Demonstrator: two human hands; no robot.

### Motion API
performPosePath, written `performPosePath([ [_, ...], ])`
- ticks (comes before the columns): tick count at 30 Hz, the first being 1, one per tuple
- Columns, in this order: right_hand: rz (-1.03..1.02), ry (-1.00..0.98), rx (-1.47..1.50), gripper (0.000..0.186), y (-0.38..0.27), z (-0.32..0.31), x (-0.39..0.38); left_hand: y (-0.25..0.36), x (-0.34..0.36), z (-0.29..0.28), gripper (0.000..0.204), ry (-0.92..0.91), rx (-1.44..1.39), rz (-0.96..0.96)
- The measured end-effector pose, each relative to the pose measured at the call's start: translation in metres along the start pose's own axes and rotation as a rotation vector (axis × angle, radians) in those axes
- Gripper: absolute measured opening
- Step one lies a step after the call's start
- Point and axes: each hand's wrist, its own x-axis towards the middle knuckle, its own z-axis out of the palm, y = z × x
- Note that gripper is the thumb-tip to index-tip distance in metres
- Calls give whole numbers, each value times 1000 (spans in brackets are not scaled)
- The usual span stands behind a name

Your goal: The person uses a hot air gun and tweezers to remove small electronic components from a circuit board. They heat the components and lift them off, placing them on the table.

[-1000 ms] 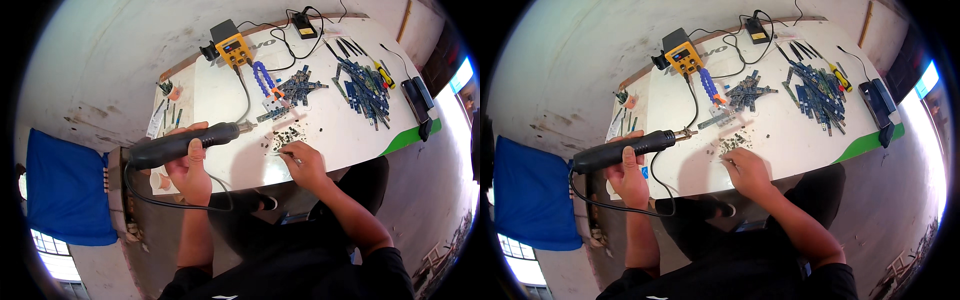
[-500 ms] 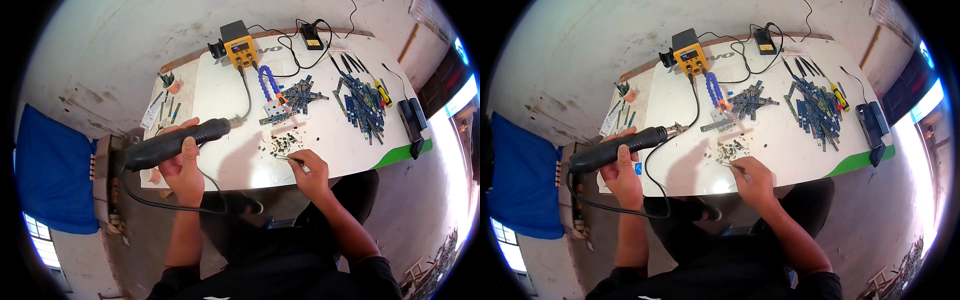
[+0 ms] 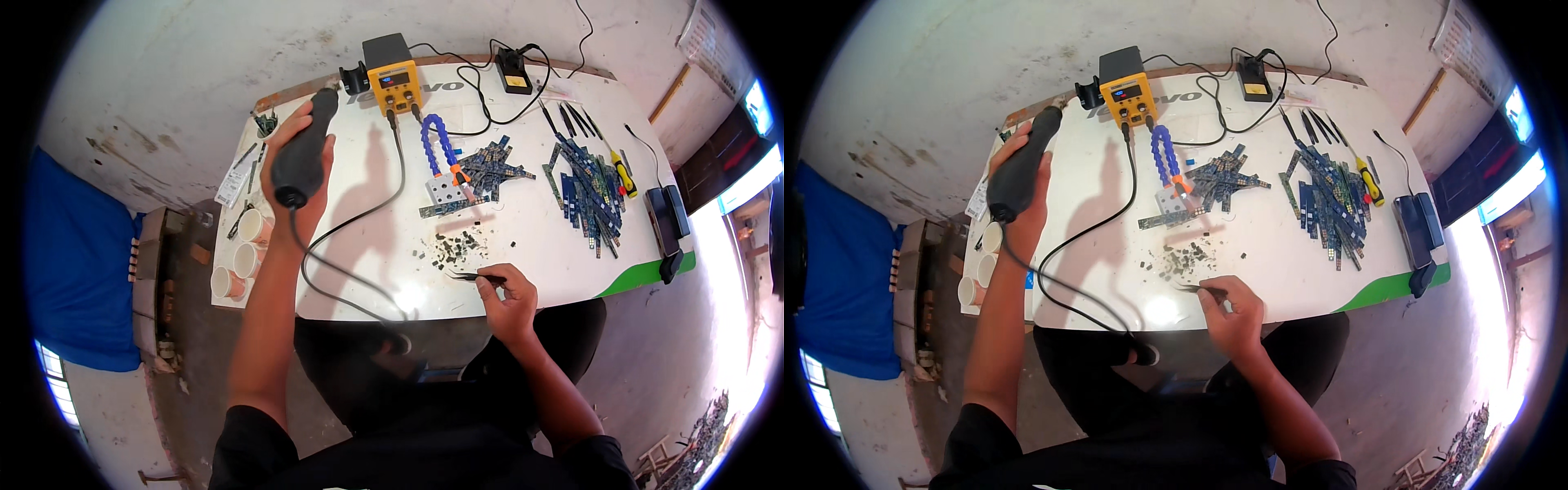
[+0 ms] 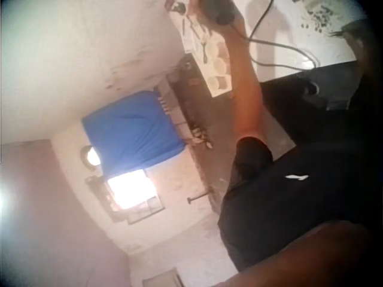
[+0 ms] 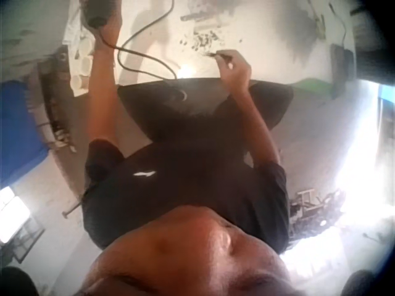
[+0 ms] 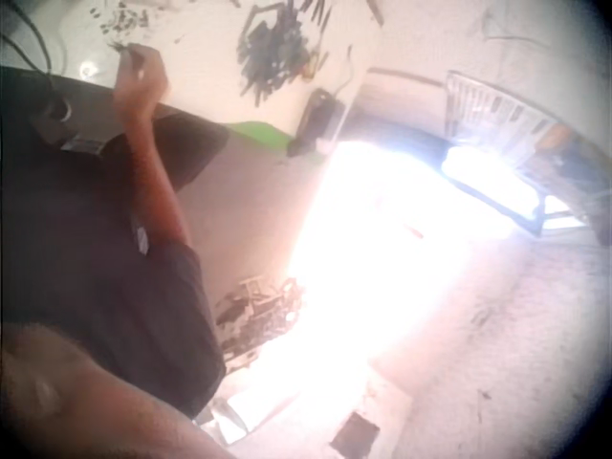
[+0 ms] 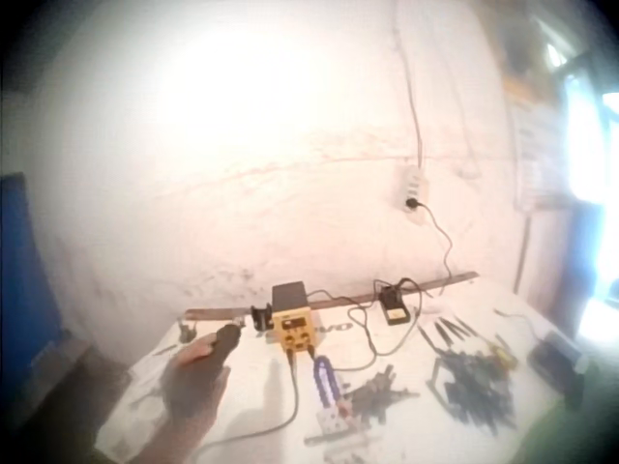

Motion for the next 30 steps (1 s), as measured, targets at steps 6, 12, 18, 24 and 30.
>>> performPosePath([
  [6,-1,30,11,12,0,-1,1,-13,-5,18,39,22,-88,-8],
  [12,211,113,272,15,-4,-4,5,70,-13,-7,35,19,-406,-350],
  [18,-308,243,-109,17,-52,-10,63,94,-19,-4,36,-129,-546,-531],
  [24,-347,206,-99,15,-52,-5,75,98,-24,1,34,-134,-527,-520],
  [30,-332,187,-55,13,-50,-1,77,100,-20,-3,35,-131,-514,-513],
])
